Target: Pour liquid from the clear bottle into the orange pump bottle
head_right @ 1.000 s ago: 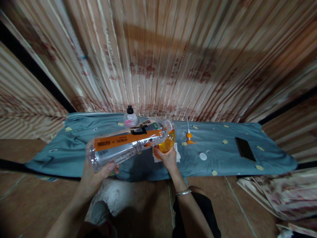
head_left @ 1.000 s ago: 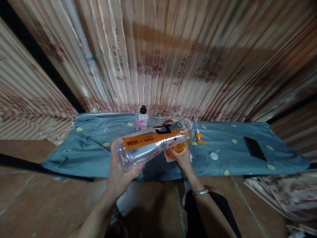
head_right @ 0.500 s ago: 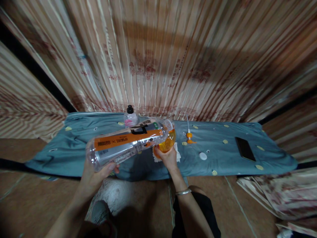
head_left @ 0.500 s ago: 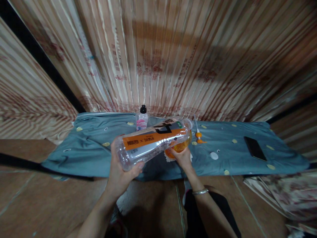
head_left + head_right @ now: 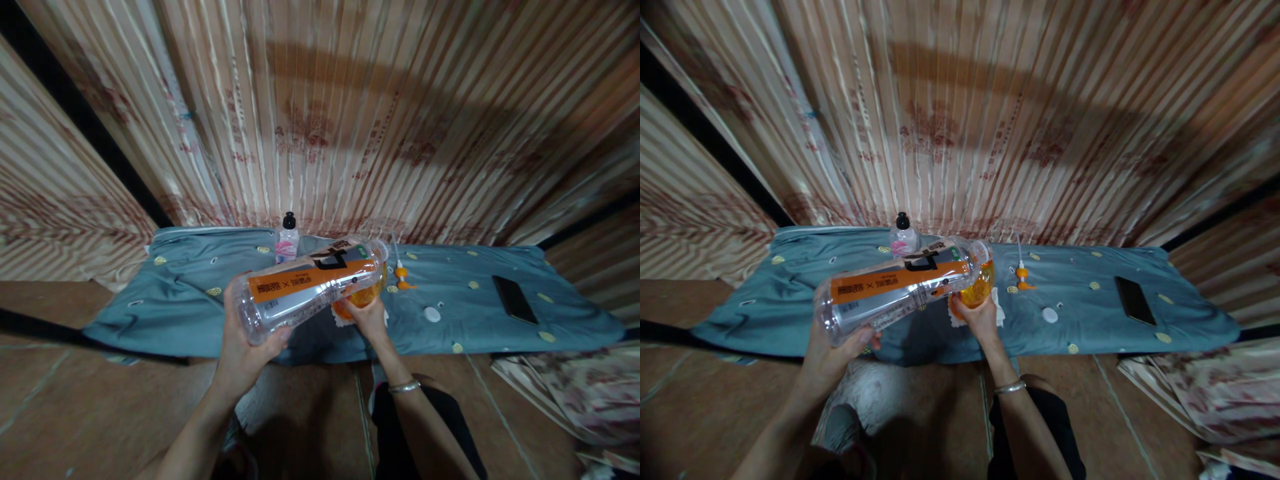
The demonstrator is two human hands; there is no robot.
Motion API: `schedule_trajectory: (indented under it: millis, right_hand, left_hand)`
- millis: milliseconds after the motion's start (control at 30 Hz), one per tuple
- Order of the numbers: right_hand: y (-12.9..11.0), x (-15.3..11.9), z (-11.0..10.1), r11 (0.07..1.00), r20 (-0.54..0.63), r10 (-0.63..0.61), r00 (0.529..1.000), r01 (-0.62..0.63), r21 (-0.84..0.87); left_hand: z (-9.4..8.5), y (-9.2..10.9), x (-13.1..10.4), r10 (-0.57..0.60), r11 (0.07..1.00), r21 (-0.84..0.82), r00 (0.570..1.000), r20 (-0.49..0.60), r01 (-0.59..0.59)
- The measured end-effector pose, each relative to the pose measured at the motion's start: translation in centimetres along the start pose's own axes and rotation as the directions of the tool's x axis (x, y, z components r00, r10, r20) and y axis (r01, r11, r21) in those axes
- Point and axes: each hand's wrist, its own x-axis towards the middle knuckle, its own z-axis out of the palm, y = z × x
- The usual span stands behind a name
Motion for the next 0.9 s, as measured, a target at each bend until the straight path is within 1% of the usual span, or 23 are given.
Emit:
schedule_trajectory:
  millis: [100, 300, 400, 600, 900]
  right_hand:
    - [0.05, 0.04, -0.04, 1.000, -0.009, 0.005, 1.000, -0.005, -0.012]
    - [0.00, 0.00, 0.06, 0.999, -0.002, 0.031, 1.000, -0.031, 0.027]
    - [0.28, 0.09, 0.02, 1.000, -0.016, 0.023, 1.000, -0.023, 0.001]
    - [0.86, 0.21, 0.05, 1.000, 0.000, 0.012, 1.000, -0.012, -0.006]
    - [0.01, 0.04, 0.12, 0.998, -0.019, 0.050, 0.999, -0.049, 0.025]
  left_hand:
    - [0.05, -0.04, 0.02, -0.004, 1.000, 0.002, 1.000, -0.005, 0.004]
    - [0.10, 0.18, 0.05, 0.006, 1.000, 0.010, 1.000, 0.000, -0.006]
    - [0.06, 0.25, 0.09, 0.018, 1.000, 0.020, 1.000, 0.005, -0.018]
    - [0.00, 0.04, 0.06, 0.017, 1.000, 0.020, 1.000, 0.003, -0.017]
    - [0.07, 0.10, 0.08, 0.004, 1.000, 0.005, 1.000, 0.002, -0.004]
